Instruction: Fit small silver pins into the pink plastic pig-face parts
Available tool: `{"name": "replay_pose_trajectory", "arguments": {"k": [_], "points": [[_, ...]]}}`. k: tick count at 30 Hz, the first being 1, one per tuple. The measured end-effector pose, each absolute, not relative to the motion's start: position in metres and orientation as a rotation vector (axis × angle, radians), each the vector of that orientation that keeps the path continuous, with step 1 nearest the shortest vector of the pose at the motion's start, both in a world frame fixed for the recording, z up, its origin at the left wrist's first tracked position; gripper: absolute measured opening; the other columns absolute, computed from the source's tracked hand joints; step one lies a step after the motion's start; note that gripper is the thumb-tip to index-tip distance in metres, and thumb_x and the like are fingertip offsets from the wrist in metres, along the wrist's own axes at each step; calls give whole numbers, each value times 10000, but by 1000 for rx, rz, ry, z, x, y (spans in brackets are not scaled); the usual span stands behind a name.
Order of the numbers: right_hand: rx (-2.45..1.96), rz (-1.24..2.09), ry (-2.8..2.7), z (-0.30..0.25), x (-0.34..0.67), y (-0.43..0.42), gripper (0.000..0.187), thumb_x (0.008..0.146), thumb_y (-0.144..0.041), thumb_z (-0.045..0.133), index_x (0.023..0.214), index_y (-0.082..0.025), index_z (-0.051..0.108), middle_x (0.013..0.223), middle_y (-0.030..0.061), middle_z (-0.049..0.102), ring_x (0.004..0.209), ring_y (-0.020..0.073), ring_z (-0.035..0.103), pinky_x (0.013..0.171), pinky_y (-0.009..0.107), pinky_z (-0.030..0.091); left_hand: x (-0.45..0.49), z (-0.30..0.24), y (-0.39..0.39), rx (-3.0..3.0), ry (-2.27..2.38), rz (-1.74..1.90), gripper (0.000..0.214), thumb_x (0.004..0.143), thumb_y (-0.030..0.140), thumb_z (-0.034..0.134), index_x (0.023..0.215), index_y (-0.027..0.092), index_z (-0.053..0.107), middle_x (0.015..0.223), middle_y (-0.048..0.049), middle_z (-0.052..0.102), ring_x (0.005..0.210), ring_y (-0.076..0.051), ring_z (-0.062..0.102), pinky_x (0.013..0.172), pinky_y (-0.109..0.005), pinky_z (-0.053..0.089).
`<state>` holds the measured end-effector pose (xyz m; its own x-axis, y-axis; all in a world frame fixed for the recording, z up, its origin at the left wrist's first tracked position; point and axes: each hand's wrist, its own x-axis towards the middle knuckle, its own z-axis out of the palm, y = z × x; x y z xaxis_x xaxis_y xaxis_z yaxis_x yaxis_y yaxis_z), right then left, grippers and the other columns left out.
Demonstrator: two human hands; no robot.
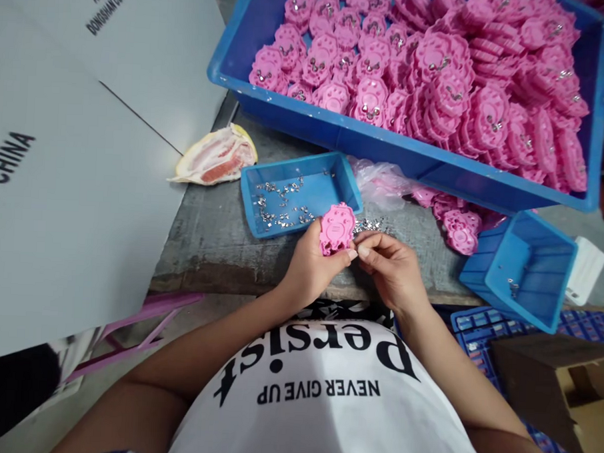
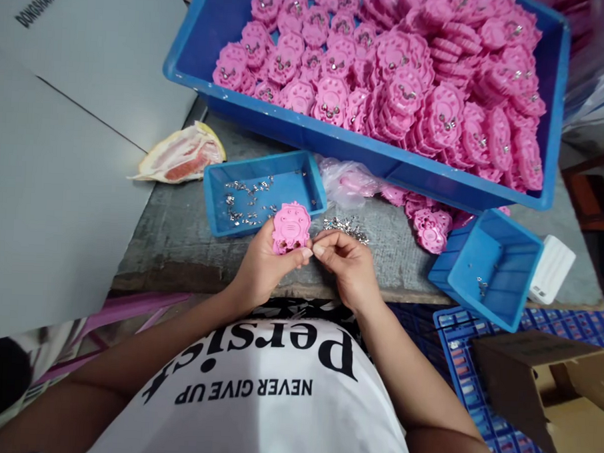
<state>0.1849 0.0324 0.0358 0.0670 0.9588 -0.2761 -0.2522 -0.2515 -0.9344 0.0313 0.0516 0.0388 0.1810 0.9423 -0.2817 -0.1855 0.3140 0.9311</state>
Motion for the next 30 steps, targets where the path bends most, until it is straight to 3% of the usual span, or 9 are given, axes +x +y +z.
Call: {"name": "replay_pose_trajectory", "arguments": {"k": [6,10,15,19,22,26,30], "points": [[-1333,1233,-980,36,195,34,276,737,-467,870,719,-230,730,870,25,691,646,129,482,577,279,386,29,44,52,891,1125,971,345,734,206,816,1006,194,606,807,-3,648,657,-152,571,667,-318,480],[-1322,1265,-1072,37,198,35,212,791,-426,847,778,-240,746,854,17,694,699,144,544,667,297,444,28,45,52,898,1129,955,363,734,224,814,1024,182,600,795,-5,655,653,-153,579,666,-318,480],[-1295,1237,-1203,36,192,36,235,798,-408,842,704,-232,718,871,29,686,849,191,619,805,341,485,27,37,51,937,1096,952,426,720,272,859,1045,191,597,839,-8,675,715,-154,596,715,-308,498],[-1299,1156,-1135,33,191,37,202,855,-372,782,725,-236,710,906,33,655,864,194,624,852,369,521,27,34,51,749,869,947,442,889,489,702,1207,198,607,1036,-74,724,864,-213,671,762,-340,517],[-1289,1081,-1089,34,190,38,158,838,-338,796,738,-238,728,1045,52,650,1016,224,647,970,414,522,26,36,51,573,730,925,502,951,523,596,1342,206,594,1188,-115,727,1110,-284,676,908,-410,535],[-1309,1048,-1102,37,183,35,153,837,-320,799,728,-240,727,1185,75,668,1256,275,591,1127,484,434,21,39,49,546,633,940,627,877,416,740,1455,281,538,1371,-103,670,1340,-288,584,1103,-455,471],[-1293,1096,-1073,35,174,31,176,835,-346,802,727,-237,717,1277,77,658,1266,280,593,1154,516,415,17,35,44,601,628,992,709,728,268,855,1382,334,589,1475,-53,602,1430,-274,514,1184,-453,412]]}}
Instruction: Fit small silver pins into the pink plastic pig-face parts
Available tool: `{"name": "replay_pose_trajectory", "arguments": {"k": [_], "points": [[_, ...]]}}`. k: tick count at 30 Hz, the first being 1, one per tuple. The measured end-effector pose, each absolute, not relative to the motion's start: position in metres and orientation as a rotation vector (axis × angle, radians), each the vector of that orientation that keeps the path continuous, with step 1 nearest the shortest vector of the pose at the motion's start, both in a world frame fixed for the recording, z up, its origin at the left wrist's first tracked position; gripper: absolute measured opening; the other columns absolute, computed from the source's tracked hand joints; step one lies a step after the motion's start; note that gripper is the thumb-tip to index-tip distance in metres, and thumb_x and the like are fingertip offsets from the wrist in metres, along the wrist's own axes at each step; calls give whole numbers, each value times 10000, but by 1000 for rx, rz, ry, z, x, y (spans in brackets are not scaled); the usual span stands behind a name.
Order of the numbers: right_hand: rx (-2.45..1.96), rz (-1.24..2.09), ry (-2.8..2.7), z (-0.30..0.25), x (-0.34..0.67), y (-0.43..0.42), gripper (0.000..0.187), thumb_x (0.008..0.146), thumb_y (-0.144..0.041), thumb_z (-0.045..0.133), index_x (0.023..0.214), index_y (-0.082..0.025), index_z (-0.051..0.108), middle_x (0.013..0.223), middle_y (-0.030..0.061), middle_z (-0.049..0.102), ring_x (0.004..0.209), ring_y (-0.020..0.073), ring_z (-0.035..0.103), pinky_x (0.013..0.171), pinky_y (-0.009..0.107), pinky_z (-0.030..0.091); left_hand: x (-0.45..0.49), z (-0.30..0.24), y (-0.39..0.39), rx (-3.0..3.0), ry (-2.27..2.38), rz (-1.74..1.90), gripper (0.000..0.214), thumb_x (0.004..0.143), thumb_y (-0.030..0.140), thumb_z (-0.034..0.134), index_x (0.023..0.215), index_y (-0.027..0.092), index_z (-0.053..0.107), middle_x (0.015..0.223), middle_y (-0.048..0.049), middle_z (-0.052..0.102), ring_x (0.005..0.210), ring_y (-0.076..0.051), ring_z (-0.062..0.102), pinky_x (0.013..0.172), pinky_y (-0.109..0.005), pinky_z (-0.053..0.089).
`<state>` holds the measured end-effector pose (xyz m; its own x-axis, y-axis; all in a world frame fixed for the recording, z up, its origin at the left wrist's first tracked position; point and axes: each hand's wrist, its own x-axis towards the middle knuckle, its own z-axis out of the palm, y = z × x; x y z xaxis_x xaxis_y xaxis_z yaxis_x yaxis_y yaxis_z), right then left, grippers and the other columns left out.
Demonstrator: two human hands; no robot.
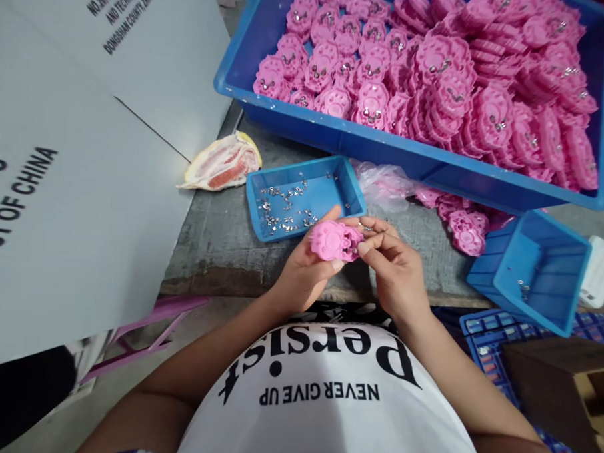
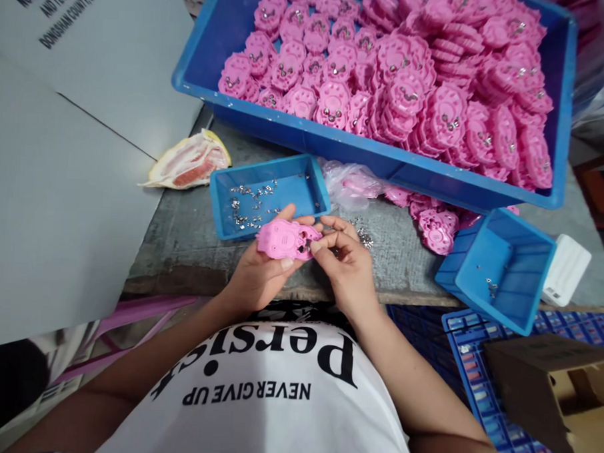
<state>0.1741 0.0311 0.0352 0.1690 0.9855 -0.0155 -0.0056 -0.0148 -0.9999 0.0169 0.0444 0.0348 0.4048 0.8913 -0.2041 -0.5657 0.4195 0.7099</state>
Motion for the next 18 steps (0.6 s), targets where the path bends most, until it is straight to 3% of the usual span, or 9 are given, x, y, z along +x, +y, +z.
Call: {"name": "replay_pose_trajectory", "arguments": {"k": [5,18], "points": [[-1261,1119,-1040,35,168,30,166,850,-301,779,713,-238,709,1255,67,686,1284,271,582,1169,510,381,18,27,42,722,593,1115,548,764,162,801,1267,328,659,1456,-37,617,1418,-241,521,1213,-438,389],[-1303,1122,-1037,38,161,33,198,817,-326,773,669,-237,678,1134,67,709,1205,276,605,1076,456,446,21,24,41,858,625,1164,502,801,203,794,1268,323,656,1450,-39,621,1431,-258,513,1247,-476,352]]}}
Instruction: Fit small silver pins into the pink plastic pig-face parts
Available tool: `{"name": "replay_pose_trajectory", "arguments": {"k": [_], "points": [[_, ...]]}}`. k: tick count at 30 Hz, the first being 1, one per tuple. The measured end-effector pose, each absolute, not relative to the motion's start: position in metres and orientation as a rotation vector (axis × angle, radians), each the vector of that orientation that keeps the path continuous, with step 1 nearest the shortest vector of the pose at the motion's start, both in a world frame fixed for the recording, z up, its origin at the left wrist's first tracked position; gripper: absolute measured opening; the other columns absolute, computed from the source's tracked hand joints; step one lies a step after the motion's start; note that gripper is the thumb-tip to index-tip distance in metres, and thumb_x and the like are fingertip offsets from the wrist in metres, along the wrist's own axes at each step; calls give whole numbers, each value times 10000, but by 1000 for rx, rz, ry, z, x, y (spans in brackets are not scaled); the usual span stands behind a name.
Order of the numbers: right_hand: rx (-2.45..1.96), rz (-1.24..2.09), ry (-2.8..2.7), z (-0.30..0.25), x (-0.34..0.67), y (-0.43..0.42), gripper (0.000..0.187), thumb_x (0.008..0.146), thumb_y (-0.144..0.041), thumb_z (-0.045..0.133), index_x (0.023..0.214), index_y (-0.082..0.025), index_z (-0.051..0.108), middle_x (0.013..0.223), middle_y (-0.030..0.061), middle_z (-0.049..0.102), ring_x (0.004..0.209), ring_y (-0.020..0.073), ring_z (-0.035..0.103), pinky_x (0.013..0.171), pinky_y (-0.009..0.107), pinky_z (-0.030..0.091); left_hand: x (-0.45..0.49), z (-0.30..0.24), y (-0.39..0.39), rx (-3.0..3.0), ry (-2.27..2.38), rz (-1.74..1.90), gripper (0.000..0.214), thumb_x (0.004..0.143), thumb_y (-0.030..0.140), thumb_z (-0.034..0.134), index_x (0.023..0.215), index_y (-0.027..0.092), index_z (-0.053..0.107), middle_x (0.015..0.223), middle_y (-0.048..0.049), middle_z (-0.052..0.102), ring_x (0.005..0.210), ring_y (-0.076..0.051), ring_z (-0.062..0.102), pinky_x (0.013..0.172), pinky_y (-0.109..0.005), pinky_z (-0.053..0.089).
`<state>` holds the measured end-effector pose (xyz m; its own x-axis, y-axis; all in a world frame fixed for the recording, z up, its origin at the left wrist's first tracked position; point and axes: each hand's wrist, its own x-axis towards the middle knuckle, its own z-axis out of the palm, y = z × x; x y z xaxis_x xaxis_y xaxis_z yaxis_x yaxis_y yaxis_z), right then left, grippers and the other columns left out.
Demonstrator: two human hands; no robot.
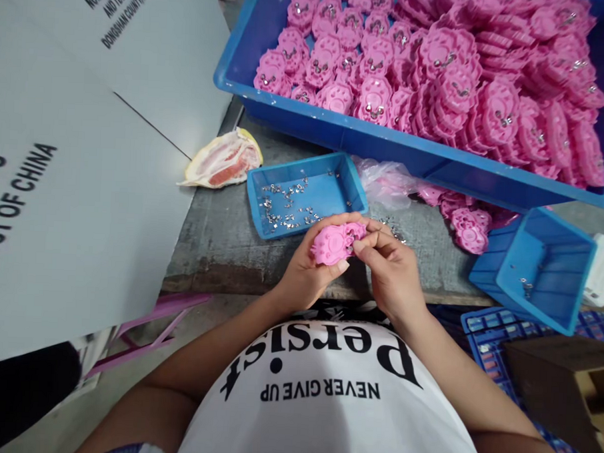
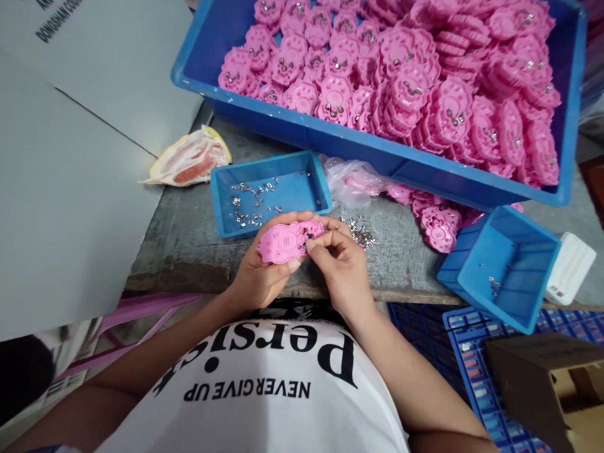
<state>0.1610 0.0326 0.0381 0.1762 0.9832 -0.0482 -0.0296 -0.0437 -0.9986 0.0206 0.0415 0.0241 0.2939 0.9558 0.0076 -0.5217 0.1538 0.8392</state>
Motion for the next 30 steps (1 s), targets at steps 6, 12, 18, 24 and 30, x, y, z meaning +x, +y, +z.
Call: {"name": "replay_pose_trajectory", "arguments": {"k": [6,12,18,24,30], "points": [[-1265,1144,-962,36,157,31,175,819,-284,755,670,-237,676,1069,48,669,1079,233,612,1020,403,456,21,25,41,872,678,1153,534,769,286,830,1270,301,648,1463,-69,608,1441,-296,498,1220,-486,381],[-1306,1047,-1092,36,155,29,179,872,-302,715,726,-234,637,1126,64,655,1120,240,607,1041,424,462,19,24,41,885,710,1142,547,754,340,849,1263,298,652,1472,-79,601,1454,-311,483,1209,-493,392],[-1371,757,-1299,41,157,31,149,868,-284,743,829,-246,604,1259,102,620,1260,277,570,1134,506,400,15,24,40,793,595,1178,599,803,205,784,1370,306,619,1472,-58,624,1431,-273,527,1261,-466,331],[-1265,704,-1477,54,174,61,65,907,-275,696,922,-235,646,1189,86,679,1153,250,632,1010,449,484,-14,36,40,455,604,1017,606,793,224,662,1390,209,563,1242,-126,730,1207,-346,685,938,-501,589],[-1420,768,-1985,60,163,128,47,874,-226,659,907,-205,685,929,49,730,810,197,657,776,338,499,-43,44,30,401,731,859,483,746,176,719,1202,183,560,1073,-92,735,950,-303,756,717,-413,632]]}}
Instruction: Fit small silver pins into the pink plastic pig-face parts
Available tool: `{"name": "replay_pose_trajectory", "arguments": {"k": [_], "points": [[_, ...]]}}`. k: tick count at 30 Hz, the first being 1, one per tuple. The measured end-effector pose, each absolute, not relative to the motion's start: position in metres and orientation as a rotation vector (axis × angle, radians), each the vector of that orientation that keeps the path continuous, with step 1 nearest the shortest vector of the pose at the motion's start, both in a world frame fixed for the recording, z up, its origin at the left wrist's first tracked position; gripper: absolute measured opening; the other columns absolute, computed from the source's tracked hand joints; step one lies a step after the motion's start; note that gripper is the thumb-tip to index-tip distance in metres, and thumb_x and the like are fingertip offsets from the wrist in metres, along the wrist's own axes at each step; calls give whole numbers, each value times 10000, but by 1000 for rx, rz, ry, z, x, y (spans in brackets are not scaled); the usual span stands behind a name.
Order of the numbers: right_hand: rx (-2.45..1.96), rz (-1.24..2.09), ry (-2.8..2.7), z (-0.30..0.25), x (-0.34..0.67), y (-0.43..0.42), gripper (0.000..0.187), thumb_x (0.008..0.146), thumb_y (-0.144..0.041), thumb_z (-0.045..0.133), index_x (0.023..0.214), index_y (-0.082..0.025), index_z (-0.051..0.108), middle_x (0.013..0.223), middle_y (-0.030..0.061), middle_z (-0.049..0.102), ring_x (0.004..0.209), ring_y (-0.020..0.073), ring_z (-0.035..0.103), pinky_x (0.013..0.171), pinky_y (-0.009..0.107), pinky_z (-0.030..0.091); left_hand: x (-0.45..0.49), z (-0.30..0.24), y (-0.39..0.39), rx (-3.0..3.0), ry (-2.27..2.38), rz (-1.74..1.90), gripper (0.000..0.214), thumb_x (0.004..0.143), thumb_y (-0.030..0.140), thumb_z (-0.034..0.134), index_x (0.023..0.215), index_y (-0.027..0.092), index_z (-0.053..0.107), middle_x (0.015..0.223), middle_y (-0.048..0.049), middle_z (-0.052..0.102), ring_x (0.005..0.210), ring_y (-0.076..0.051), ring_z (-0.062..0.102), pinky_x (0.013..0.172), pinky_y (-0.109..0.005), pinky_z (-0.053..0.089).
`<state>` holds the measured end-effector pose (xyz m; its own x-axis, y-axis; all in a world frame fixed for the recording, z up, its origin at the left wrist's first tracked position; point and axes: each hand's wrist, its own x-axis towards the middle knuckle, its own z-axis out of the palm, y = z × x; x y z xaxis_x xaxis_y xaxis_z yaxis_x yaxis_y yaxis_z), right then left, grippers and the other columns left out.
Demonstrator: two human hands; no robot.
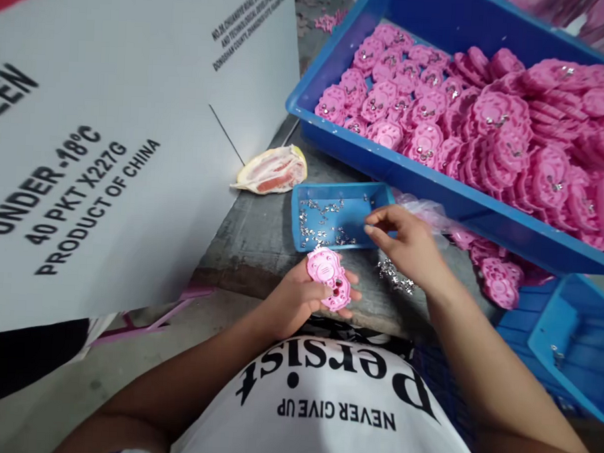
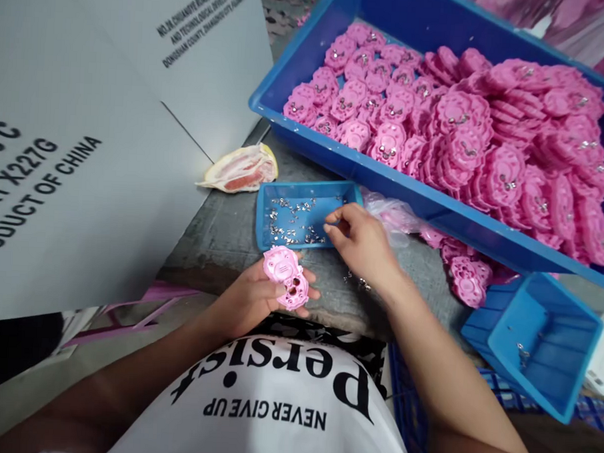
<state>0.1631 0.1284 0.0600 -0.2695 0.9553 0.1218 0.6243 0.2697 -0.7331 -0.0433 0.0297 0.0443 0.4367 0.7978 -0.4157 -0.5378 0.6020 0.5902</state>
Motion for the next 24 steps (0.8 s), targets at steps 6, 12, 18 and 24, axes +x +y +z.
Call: {"name": "replay_pose_trajectory", "arguments": {"k": [6,12,18,24], "points": [[-1606,503,-2616,57,119,181,206,917,-173,591,1042,-191,753,1121,97,780,990,253,707,813,329,493,-50,53,27,509,861,861,369,787,158,699,1105,176,512,1040,-98,732,863,-277,759,651,-388,628],[-1552,87,-2976,49,92,189,303,998,-175,452,1115,-149,730,1124,178,761,982,307,738,733,352,491,-63,50,31,536,805,930,323,809,165,671,1100,166,530,1037,-111,753,816,-260,768,588,-332,615],[-1499,16,-3048,52,90,185,343,1011,-114,367,1119,-112,692,1117,207,749,986,303,734,708,347,466,-71,48,36,562,699,1013,316,847,211,678,1132,157,553,1039,-116,756,813,-252,767,558,-299,595],[-1651,359,-2590,57,116,181,153,964,-209,543,982,-173,690,1014,113,782,843,231,707,689,308,429,-70,57,49,614,718,1102,289,871,231,679,1120,163,549,988,-84,748,779,-228,756,521,-271,567]]}}
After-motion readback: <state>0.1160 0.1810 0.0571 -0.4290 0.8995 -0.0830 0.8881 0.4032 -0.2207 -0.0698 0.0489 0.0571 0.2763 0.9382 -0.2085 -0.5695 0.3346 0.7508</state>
